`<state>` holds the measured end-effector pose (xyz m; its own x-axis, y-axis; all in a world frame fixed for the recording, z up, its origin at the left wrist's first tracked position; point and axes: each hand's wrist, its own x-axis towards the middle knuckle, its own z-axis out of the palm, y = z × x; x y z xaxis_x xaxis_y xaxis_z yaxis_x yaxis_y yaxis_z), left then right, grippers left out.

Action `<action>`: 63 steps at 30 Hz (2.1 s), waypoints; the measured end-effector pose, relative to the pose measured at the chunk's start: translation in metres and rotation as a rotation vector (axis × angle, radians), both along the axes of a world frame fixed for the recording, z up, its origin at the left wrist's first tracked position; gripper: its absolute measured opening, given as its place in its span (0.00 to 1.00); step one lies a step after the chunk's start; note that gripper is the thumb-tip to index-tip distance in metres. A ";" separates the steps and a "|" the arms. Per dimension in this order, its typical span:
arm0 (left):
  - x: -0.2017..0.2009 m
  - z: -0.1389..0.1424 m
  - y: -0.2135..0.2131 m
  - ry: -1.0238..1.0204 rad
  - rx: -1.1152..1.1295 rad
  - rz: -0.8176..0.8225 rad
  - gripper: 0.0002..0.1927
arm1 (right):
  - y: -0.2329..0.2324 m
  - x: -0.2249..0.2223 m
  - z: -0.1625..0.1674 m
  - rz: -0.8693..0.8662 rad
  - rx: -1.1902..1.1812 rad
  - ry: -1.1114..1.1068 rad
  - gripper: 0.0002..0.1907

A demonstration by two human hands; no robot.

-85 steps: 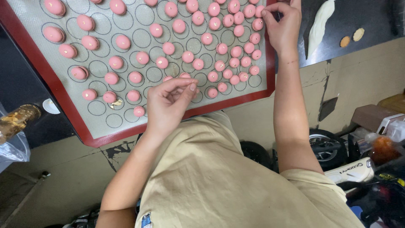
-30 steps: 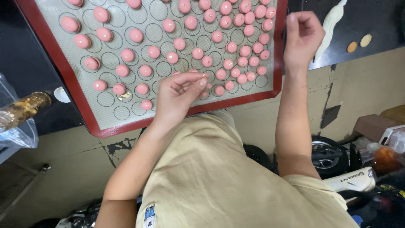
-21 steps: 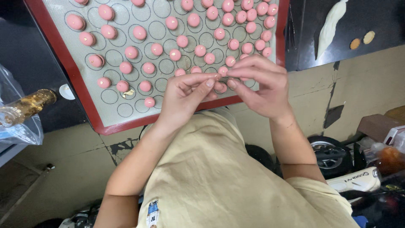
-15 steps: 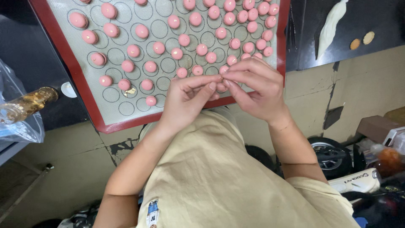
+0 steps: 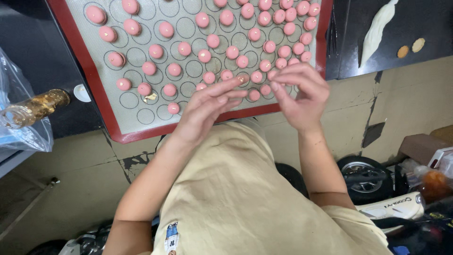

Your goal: The person decorates pink macarons on a silicone baking mat using a small brush to apply gold flakes and a piping bag to add white cream. They then place small gold decorations on top of the macarons and adjust their positions.

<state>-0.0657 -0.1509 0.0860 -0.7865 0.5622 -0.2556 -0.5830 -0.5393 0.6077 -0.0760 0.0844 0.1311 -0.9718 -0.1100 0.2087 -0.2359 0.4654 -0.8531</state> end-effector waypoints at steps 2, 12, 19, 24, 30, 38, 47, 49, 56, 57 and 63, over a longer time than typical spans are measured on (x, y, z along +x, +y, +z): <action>0.005 0.004 0.001 0.025 0.076 -0.039 0.33 | -0.013 0.012 -0.001 0.019 0.066 0.079 0.10; 0.019 0.033 0.006 0.292 0.067 -0.110 0.39 | -0.030 0.015 0.016 0.021 0.359 0.353 0.12; 0.022 0.032 0.001 0.474 -0.073 -0.097 0.35 | -0.032 0.021 0.014 0.025 0.442 0.385 0.13; 0.024 0.034 -0.004 0.467 -0.072 -0.101 0.36 | -0.032 0.023 0.013 -0.006 0.296 0.262 0.12; 0.021 0.038 -0.008 0.539 -0.144 -0.110 0.37 | -0.031 0.024 0.019 -0.050 0.197 0.142 0.10; 0.023 0.052 -0.009 0.794 -0.507 -0.118 0.44 | -0.041 0.027 0.026 -0.034 0.255 0.170 0.10; 0.022 0.061 -0.006 0.884 -0.719 -0.163 0.49 | -0.039 0.028 0.027 -0.026 0.074 0.020 0.09; 0.022 0.062 -0.006 0.909 -0.749 -0.162 0.49 | -0.038 0.028 0.026 -0.022 0.012 -0.008 0.09; 0.023 0.063 -0.005 1.006 -0.903 -0.200 0.48 | -0.039 0.031 0.022 -0.021 -0.082 -0.028 0.10; 0.023 0.063 -0.005 1.019 -0.917 -0.201 0.48 | -0.039 0.031 0.021 -0.024 -0.085 -0.024 0.09; 0.028 0.062 -0.009 0.999 -0.895 -0.185 0.48 | -0.039 0.040 0.005 -0.047 -0.334 -0.185 0.06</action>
